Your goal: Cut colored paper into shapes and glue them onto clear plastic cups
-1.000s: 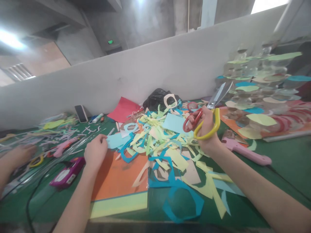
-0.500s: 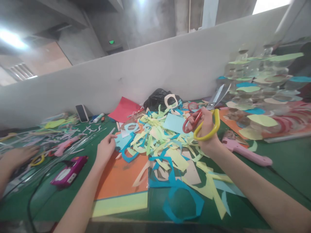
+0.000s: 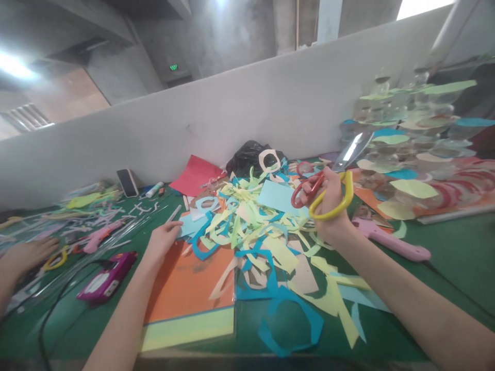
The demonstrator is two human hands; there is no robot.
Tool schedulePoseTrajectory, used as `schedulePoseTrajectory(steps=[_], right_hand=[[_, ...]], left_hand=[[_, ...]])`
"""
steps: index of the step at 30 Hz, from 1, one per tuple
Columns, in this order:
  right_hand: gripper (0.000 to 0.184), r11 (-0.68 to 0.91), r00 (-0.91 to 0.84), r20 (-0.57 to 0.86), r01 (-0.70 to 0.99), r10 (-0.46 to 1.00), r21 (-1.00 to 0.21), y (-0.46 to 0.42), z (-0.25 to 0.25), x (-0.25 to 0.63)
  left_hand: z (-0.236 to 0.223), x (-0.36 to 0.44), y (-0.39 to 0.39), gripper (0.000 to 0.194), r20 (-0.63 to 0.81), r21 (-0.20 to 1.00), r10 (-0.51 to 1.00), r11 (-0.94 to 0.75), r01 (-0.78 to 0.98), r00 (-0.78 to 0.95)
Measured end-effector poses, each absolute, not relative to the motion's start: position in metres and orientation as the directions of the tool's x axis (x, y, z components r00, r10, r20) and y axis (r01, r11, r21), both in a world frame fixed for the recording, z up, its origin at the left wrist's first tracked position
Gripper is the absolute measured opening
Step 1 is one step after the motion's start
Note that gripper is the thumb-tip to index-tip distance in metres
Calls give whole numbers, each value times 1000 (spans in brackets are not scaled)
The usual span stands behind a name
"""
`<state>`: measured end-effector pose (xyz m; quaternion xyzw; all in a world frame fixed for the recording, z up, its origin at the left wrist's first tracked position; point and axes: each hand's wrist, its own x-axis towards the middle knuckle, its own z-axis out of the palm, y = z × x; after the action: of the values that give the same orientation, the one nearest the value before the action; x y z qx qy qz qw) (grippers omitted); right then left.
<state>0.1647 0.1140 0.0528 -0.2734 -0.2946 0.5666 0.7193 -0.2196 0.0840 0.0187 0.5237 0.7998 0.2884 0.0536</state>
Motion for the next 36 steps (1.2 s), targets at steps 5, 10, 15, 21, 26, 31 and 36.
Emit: schedulePoseTrajectory(steps=[5,10,15,21,26,31,36], right_hand=[[39,215,196,110,-670,974,-711,115,54,165],[39,189,184,86,-671,979,-717,116,54,165],[38,179,168,88,-670,982,-721,116,50,164],[42,200,175,111,-662,978,-722,118,46,162],[42,290,217,203,-535,955,-794,116,46,159],[40,364,213,306,-342,928,-866,107,52,157],[42,363,198,313,-325,929,-873,107,49,157]], left_hand=[[16,-220,91,23,175,326,891,349,879,-419],[7,-219,96,34,166,158,895,391,907,-415],[2,-219,95,39,145,133,892,410,902,-427],[15,-203,89,57,431,181,784,410,894,-447],[53,-145,103,40,570,145,819,-13,989,-72],[56,-51,143,51,268,386,954,-232,893,132],[33,13,187,49,292,421,945,-264,868,146]])
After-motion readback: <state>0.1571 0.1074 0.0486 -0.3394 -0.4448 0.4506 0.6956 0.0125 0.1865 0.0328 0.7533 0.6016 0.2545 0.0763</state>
